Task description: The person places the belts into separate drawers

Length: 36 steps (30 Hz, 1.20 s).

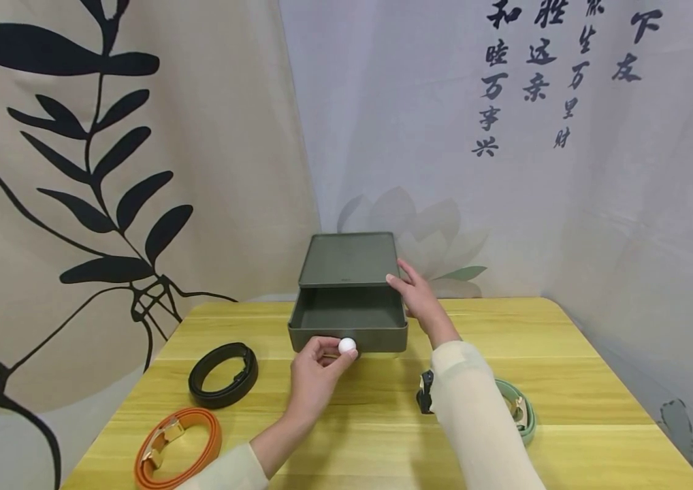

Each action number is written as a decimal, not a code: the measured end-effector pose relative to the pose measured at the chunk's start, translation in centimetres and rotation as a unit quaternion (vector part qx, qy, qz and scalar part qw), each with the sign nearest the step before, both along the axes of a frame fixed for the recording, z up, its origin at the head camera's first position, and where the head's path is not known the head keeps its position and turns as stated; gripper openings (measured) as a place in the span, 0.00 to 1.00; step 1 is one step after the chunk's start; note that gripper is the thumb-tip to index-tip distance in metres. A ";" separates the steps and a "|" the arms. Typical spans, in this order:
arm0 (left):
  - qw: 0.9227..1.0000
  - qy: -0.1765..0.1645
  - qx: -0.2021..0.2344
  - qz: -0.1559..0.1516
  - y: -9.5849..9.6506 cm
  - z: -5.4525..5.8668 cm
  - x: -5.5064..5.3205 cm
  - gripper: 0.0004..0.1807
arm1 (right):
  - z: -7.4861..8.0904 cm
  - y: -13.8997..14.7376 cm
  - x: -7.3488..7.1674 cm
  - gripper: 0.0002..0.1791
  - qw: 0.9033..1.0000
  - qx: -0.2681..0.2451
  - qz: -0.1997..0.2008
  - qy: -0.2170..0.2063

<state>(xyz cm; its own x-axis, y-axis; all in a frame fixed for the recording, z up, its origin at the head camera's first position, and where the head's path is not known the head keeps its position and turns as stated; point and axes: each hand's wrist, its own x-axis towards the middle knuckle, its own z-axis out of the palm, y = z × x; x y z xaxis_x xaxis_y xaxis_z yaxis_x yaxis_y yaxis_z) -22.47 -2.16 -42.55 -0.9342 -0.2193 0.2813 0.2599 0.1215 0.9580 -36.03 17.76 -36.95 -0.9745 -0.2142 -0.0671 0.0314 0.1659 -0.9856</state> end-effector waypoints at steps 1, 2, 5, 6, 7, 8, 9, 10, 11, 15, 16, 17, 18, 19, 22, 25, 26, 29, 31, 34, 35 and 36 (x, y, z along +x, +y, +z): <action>1.000 0.000 0.000 -0.001 0.0 0.0 0.0 0.15 | -0.1 0.0 0.0 0.38 1.000 0.001 0.000 0.002; 1.000 -0.001 0.001 -0.001 0.0 0.0 0.1 0.15 | -0.1 0.0 0.0 0.38 1.000 0.001 -0.001 0.004; 1.000 -0.001 0.001 -0.004 0.0 0.0 0.1 0.15 | -0.4 0.0 -0.1 0.38 1.000 0.003 -0.002 0.012; 1.000 0.002 0.002 -0.005 0.0 0.0 0.1 0.15 | -0.5 0.0 -0.1 0.38 1.000 0.005 -0.002 0.013; 1.000 0.005 0.002 -0.006 0.0 0.0 0.1 0.15 | -0.6 0.0 -0.1 0.38 1.000 0.006 -0.002 0.015; 1.000 0.007 0.003 -0.007 0.0 -0.1 0.2 0.15 | -0.6 0.0 -0.2 0.38 1.000 0.006 -0.002 0.016; 1.000 0.010 0.003 -0.009 -0.1 -0.1 0.2 0.15 | -0.7 0.1 -0.2 0.38 1.000 0.006 -0.003 0.016; 1.000 0.013 0.003 -0.010 -0.1 -0.1 0.2 0.15 | -0.7 0.1 -0.2 0.37 1.000 0.007 -0.003 0.016; 1.000 0.015 0.002 -0.012 -0.2 -0.1 0.2 0.15 | -0.7 0.1 -0.2 0.37 1.000 0.007 -0.004 0.015; 1.000 0.015 0.000 -0.019 -0.3 -0.1 0.1 0.15 | -0.6 -0.1 0.0 0.37 1.000 0.005 -0.003 0.015; 1.000 0.014 0.000 -0.021 -0.4 -0.1 0.1 0.15 | -0.5 -0.1 0.0 0.37 1.000 0.005 -0.003 0.015; 1.000 0.012 -0.001 -0.022 -0.4 -0.1 0.1 0.14 | -0.5 -0.1 0.0 0.37 1.000 0.005 -0.002 0.016; 1.000 0.011 -0.001 -0.024 -0.4 -0.2 0.0 0.14 | -0.5 -0.1 0.0 0.37 1.000 0.005 -0.002 0.016; 1.000 0.011 -0.001 -0.024 -0.5 -0.2 0.1 0.14 | -0.5 -0.1 0.0 0.37 1.000 0.004 -0.002 0.016; 1.000 0.009 -0.003 -0.021 -0.6 -0.1 0.1 0.14 | -0.5 -0.1 0.0 0.37 1.000 0.007 -0.005 0.017; 1.000 0.011 0.001 -0.016 -0.8 0.2 0.3 0.13 | -0.5 -0.1 -0.1 0.37 1.000 0.009 -0.006 0.019; 1.000 0.012 0.002 -0.014 -0.9 0.2 0.3 0.14 | -0.5 -0.1 -0.1 0.37 1.000 0.010 -0.006 0.020; 1.000 0.016 0.004 -0.013 -1.1 0.4 0.3 0.14 | -0.6 -0.1 -0.2 0.37 1.000 0.011 -0.005 0.021; 1.000 0.018 -0.001 -0.012 -1.3 0.5 0.3 0.14 | -0.7 -0.1 -0.3 0.37 1.000 0.012 -0.006 0.021; 1.000 0.022 -0.011 -0.013 -1.6 0.7 0.3 0.14 | -0.7 0.0 -0.3 0.37 1.000 0.012 -0.008 0.019; 1.000 0.025 -0.013 -0.014 -1.8 0.8 0.3 0.15 | -0.7 0.0 -0.3 0.38 1.000 0.012 -0.008 0.019; 0.999 0.028 -0.016 -0.015 -1.9 0.9 0.4 0.15 | -0.7 0.0 -0.3 0.38 1.000 0.012 -0.008 0.019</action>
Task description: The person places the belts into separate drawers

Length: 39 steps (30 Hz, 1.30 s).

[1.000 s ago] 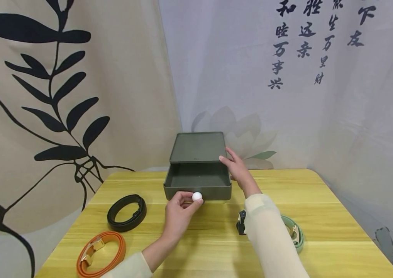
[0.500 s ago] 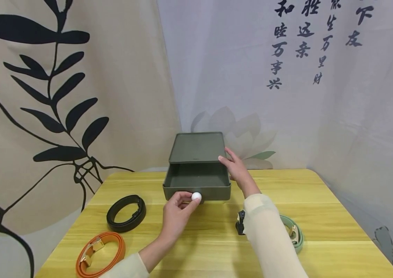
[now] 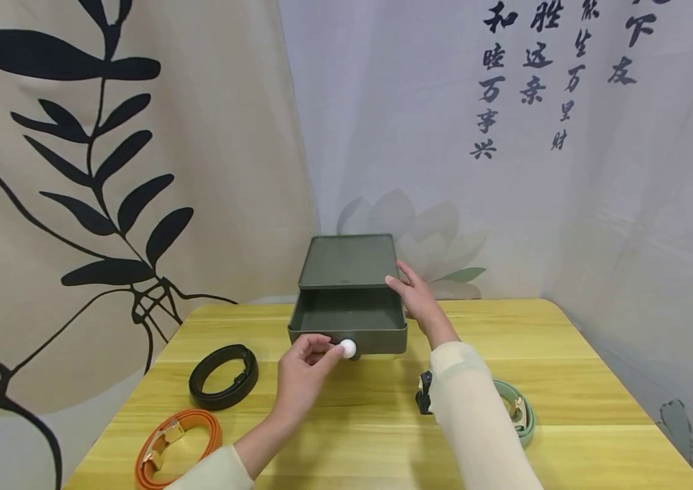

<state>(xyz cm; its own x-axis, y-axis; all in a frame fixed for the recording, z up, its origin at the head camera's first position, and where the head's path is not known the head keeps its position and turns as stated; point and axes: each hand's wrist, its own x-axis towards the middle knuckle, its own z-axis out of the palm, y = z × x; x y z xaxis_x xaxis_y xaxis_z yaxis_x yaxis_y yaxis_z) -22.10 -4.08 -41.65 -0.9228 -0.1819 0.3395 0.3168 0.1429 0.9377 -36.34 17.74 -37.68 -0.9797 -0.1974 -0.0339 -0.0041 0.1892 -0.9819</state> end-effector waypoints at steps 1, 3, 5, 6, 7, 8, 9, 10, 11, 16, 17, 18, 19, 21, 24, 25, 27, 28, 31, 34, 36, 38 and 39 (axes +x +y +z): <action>1.000 0.003 -0.001 -0.001 -0.1 0.1 0.0 0.15 | 0.0 0.0 0.0 0.38 1.000 0.001 0.001 0.000; 1.000 0.006 -0.004 -0.002 -0.4 0.4 0.0 0.14 | 0.0 0.1 0.0 0.38 1.000 0.002 0.002 0.001; 1.000 0.011 -0.006 0.000 -0.7 0.7 0.0 0.14 | 0.0 0.1 0.0 0.38 1.000 0.005 0.003 0.001; 1.000 0.013 -0.006 0.002 -0.9 0.8 -0.1 0.14 | 0.0 0.1 0.0 0.38 1.000 0.006 0.004 0.000; 1.000 0.014 -0.006 0.004 -1.0 1.0 -0.1 0.14 | 0.0 0.1 0.0 0.38 1.000 0.007 0.004 0.000; 1.000 0.016 -0.006 0.007 -1.2 1.2 -0.2 0.14 | 0.0 0.1 0.0 0.38 1.000 0.008 0.005 0.000; 1.000 0.018 -0.007 0.010 -1.3 1.4 -0.3 0.15 | 0.0 0.2 0.0 0.38 1.000 0.009 0.006 0.000; 1.000 0.019 -0.007 0.011 -1.5 1.6 -0.3 0.15 | 0.0 0.2 0.0 0.37 1.000 0.009 0.006 0.000; 1.000 0.021 -0.007 0.013 -1.7 1.8 -0.3 0.15 | 0.0 0.2 0.0 0.38 1.000 0.009 0.006 -0.001; 1.000 0.022 -0.008 0.015 -2.7 3.1 -0.2 0.17 | 0.0 0.1 -0.1 0.38 1.000 0.004 0.003 -0.001; 1.000 0.022 -0.009 0.017 -3.0 3.3 -0.2 0.18 | 0.0 0.0 -0.1 0.38 1.000 0.002 0.002 -0.001; 1.000 0.023 -0.008 0.019 -3.2 3.6 -0.2 0.18 | 0.0 0.0 -0.1 0.38 1.000 0.001 0.001 -0.002; 0.999 0.025 -0.008 0.022 -3.4 3.8 -0.2 0.18 | -0.1 0.0 -0.1 0.38 1.000 0.000 0.001 -0.002; 0.999 0.029 -0.007 0.029 -4.0 4.3 -0.3 0.18 | -0.1 0.0 -0.2 0.38 1.000 -0.002 0.001 -0.003; 0.998 0.033 -0.013 0.043 -4.9 4.8 -0.6 0.18 | -0.1 0.0 -0.2 0.37 1.000 -0.001 0.000 -0.003; 0.998 0.034 -0.014 0.046 -5.3 4.9 -0.8 0.18 | -0.1 0.0 -0.2 0.37 1.000 0.000 0.000 -0.003; 0.998 0.032 -0.018 0.051 -6.0 5.1 -1.0 0.18 | -0.1 0.0 -0.2 0.37 1.000 0.002 0.001 -0.004; 0.998 0.032 -0.019 0.051 -6.4 5.2 -1.1 0.18 | -0.1 0.0 -0.2 0.37 1.000 0.003 0.001 -0.004; 0.998 0.029 -0.023 0.050 -7.5 5.6 -1.4 0.19 | -0.2 0.0 -0.2 0.38 1.000 0.005 0.003 -0.003; 0.998 0.022 -0.030 0.048 -8.6 6.1 -1.7 0.19 | -0.2 0.1 -0.2 0.38 1.000 0.005 0.003 -0.002; 0.998 0.013 -0.035 0.047 -9.2 6.4 -1.8 0.20 | -0.2 0.1 -0.2 0.38 1.000 0.005 0.002 -0.001; 0.998 0.001 -0.048 0.048 -9.9 6.6 -1.9 0.21 | -0.2 0.0 -0.1 0.38 1.000 0.004 0.001 -0.002; 0.997 -0.003 -0.055 0.048 -10.2 6.6 -2.0 0.22 | -0.2 0.0 -0.2 0.38 1.000 0.003 0.001 -0.002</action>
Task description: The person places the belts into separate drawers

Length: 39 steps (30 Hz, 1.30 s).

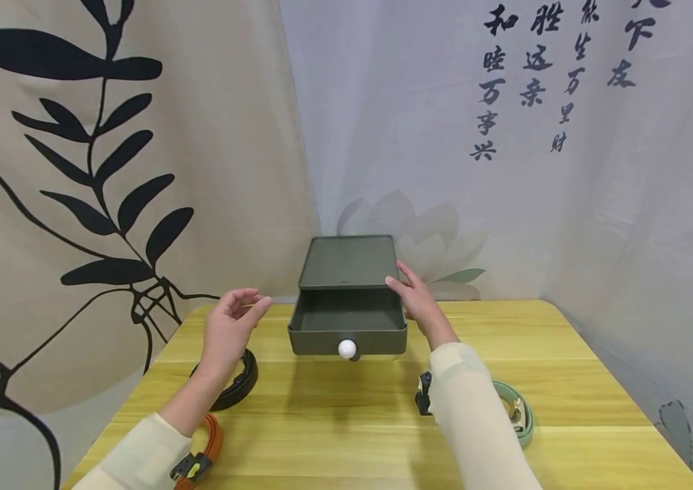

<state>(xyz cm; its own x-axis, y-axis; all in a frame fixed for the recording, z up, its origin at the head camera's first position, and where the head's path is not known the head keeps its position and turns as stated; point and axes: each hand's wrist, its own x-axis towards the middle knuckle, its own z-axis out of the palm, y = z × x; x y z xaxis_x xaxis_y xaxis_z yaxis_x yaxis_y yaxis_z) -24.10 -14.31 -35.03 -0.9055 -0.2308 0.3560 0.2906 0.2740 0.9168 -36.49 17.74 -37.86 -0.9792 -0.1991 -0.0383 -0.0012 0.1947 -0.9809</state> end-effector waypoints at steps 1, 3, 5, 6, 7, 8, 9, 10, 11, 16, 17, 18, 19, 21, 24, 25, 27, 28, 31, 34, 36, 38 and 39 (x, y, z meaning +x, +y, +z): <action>1.000 -0.004 -0.008 0.000 -0.4 0.0 -0.1 0.24 | 0.0 0.0 0.0 0.38 1.000 -0.001 0.000 0.000; 1.000 -0.012 -0.026 0.000 -1.1 -0.1 -0.3 0.26 | 0.0 0.0 0.0 0.38 1.000 -0.004 -0.001 -0.001; 0.999 -0.019 -0.042 -0.005 -1.9 -0.2 -0.5 0.28 | 0.0 0.0 0.0 0.38 1.000 -0.006 -0.002 -0.001; 0.998 -0.023 -0.049 -0.009 -2.3 -0.3 -0.6 0.29 | 0.0 -0.1 0.0 0.37 1.000 -0.007 -0.002 -0.002; 0.998 -0.028 -0.057 -0.012 -2.7 -0.3 -0.6 0.30 | 0.0 -0.1 0.1 0.37 1.000 -0.009 -0.003 -0.002; 0.997 -0.033 -0.063 -0.016 -3.1 -0.4 -0.7 0.31 | 0.0 -0.1 0.1 0.38 1.000 -0.009 -0.003 -0.002; 0.997 -0.038 -0.067 -0.020 -3.5 -0.4 -0.7 0.31 | -0.1 -0.1 0.1 0.38 1.000 -0.009 -0.002 -0.001; 0.996 -0.043 -0.071 -0.024 -3.9 -0.5 -0.7 0.32 | -0.1 -0.1 0.1 0.37 1.000 -0.009 -0.003 -0.001; 0.996 -0.049 -0.075 -0.027 -4.3 -0.6 -0.8 0.32 | -0.1 -0.2 0.1 0.37 1.000 -0.010 -0.003 -0.002; 0.992 -0.069 -0.093 -0.042 -6.3 -1.3 -0.9 0.34 | -0.4 -0.3 0.2 0.38 1.000 -0.008 -0.002 -0.002; 0.992 -0.071 -0.099 -0.045 -6.7 -1.5 -0.9 0.34 | -0.4 -0.3 0.2 0.38 1.000 -0.008 -0.002 -0.002; 0.991 -0.072 -0.105 -0.047 -7.1 -1.7 -0.9 0.34 | -0.5 -0.3 0.3 0.38 1.000 -0.007 -0.002 -0.002; 0.990 -0.072 -0.112 -0.048 -7.5 -1.9 -1.0 0.33 | -0.6 -0.3 0.3 0.38 1.000 -0.006 -0.002 -0.001; 0.988 -0.071 -0.127 -0.050 -8.3 -2.2 -1.0 0.33 | -0.6 -0.3 0.3 0.38 1.000 -0.005 -0.003 -0.001; 0.986 -0.075 -0.141 -0.049 -9.4 -2.6 -1.2 0.32 | -0.6 -0.2 0.2 0.38 1.000 -0.001 -0.002 0.002; 0.985 -0.076 -0.147 -0.048 -9.8 -2.7 -1.2 0.32 | -0.6 -0.1 0.2 0.38 1.000 0.000 -0.002 0.003; 0.983 -0.081 -0.155 -0.047 -10.6 -2.9 -1.2 0.32 | -0.5 -0.1 0.1 0.38 1.000 0.001 0.000 0.005; 0.983 -0.084 -0.158 -0.048 -11.0 -3.1 -1.3 0.32 | -0.4 -0.1 0.1 0.38 1.000 0.000 0.000 0.006; 0.981 -0.095 -0.163 -0.052 -12.0 -3.5 -1.2 0.33 | -0.4 -0.1 0.1 0.38 1.000 -0.004 -0.002 0.003; 0.979 -0.106 -0.163 -0.057 -12.8 -3.9 -1.2 0.34 | -0.3 0.0 0.0 0.38 1.000 -0.007 -0.005 0.002; 0.978 -0.110 -0.167 -0.056 -13.3 -4.3 -1.2 0.33 | -0.3 0.0 0.1 0.38 1.000 -0.006 -0.005 0.003; 0.977 -0.109 -0.175 -0.056 -13.7 -4.7 -1.1 0.33 | -0.3 0.0 0.1 0.38 1.000 -0.004 -0.007 0.003; 0.976 -0.108 -0.179 -0.056 -14.0 -5.0 -1.1 0.32 | -0.3 0.1 0.0 0.38 1.000 -0.003 -0.007 0.003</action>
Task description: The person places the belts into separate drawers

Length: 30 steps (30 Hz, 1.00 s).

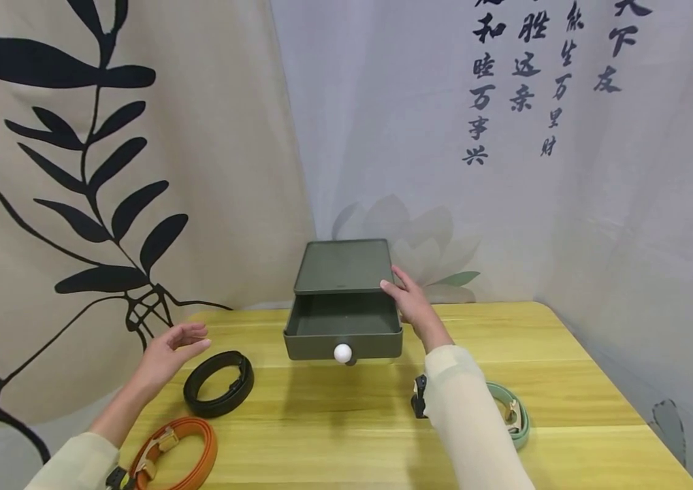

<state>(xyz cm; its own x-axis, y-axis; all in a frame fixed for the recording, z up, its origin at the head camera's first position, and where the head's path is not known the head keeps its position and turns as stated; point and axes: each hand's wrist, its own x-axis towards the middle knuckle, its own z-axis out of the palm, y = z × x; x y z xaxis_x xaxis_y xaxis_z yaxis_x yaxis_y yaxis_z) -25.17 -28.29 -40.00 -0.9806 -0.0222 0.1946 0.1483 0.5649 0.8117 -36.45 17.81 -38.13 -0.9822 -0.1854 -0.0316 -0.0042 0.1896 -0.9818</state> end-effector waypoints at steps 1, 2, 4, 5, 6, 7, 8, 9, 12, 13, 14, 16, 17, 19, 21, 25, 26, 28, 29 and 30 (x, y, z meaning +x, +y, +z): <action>1.000 0.001 -0.006 0.001 -0.3 -0.2 0.1 0.32 | 0.0 0.0 0.0 0.38 1.000 0.003 0.001 0.001; 1.000 0.002 -0.012 0.002 -0.6 -0.5 0.1 0.32 | 0.0 0.0 0.0 0.39 1.000 0.004 0.002 0.002; 1.000 0.001 -0.020 0.001 -1.1 -1.0 0.2 0.32 | 0.0 0.0 -0.1 0.39 1.000 0.003 0.002 0.001; 1.000 -0.001 -0.023 0.001 -1.4 -1.2 0.3 0.32 | 0.0 0.0 -0.1 0.39 1.000 0.003 0.003 0.001; 1.000 -0.005 -0.025 0.002 -1.7 -1.4 0.4 0.33 | 0.0 0.0 -0.1 0.38 1.000 0.003 0.004 0.002; 1.000 -0.009 -0.027 0.002 -1.9 -1.6 0.4 0.33 | 0.0 0.0 -0.1 0.39 1.000 0.003 0.005 0.002; 1.000 -0.013 -0.024 0.001 -2.1 -1.8 0.4 0.33 | 0.0 0.0 -0.1 0.38 1.000 0.002 0.005 0.002; 1.000 -0.019 -0.022 0.000 -2.3 -2.0 0.4 0.34 | 0.0 0.1 0.0 0.38 1.000 0.001 0.005 0.001; 0.999 -0.038 -0.020 0.002 -2.8 -2.6 0.4 0.35 | 0.1 0.1 0.1 0.38 1.000 0.002 0.008 0.001; 0.999 -0.043 -0.020 0.003 -3.0 -2.8 0.4 0.35 | 0.1 0.1 0.2 0.38 1.000 0.001 0.009 0.001; 0.999 -0.049 -0.022 0.004 -3.1 -3.0 0.4 0.35 | 0.1 0.1 0.2 0.38 1.000 0.000 0.009 0.000; 0.998 -0.057 -0.024 0.006 -3.4 -3.5 0.5 0.35 | 0.1 0.2 0.2 0.38 1.000 -0.001 0.010 -0.001; 0.998 -0.058 -0.024 0.005 -3.5 -3.7 0.5 0.35 | 0.1 0.2 0.3 0.38 1.000 -0.001 0.010 -0.001; 0.998 -0.057 -0.028 0.004 -3.8 -4.1 0.5 0.34 | 0.1 0.2 0.2 0.38 1.000 -0.001 0.010 -0.001; 0.998 -0.057 -0.029 0.000 -4.1 -4.4 0.5 0.34 | 0.1 0.2 0.2 0.38 1.000 -0.003 0.011 -0.001; 0.997 -0.066 -0.038 -0.003 -4.6 -5.0 0.5 0.33 | 0.1 0.2 0.0 0.38 1.000 -0.004 0.012 0.000; 0.997 -0.070 -0.037 -0.005 -4.8 -5.2 0.6 0.33 | 0.1 0.1 0.1 0.38 1.000 -0.005 0.012 0.000; 0.996 -0.079 -0.041 -0.004 -5.0 -5.6 0.5 0.32 | 0.2 0.1 0.1 0.38 1.000 -0.005 0.012 -0.001; 0.996 -0.083 -0.042 -0.002 -5.1 -5.7 0.5 0.32 | 0.2 0.2 0.2 0.38 1.000 -0.006 0.012 -0.002; 0.995 -0.087 -0.041 -0.001 -5.2 -5.9 0.5 0.32 | 0.2 0.2 0.3 0.38 1.000 -0.008 0.012 -0.003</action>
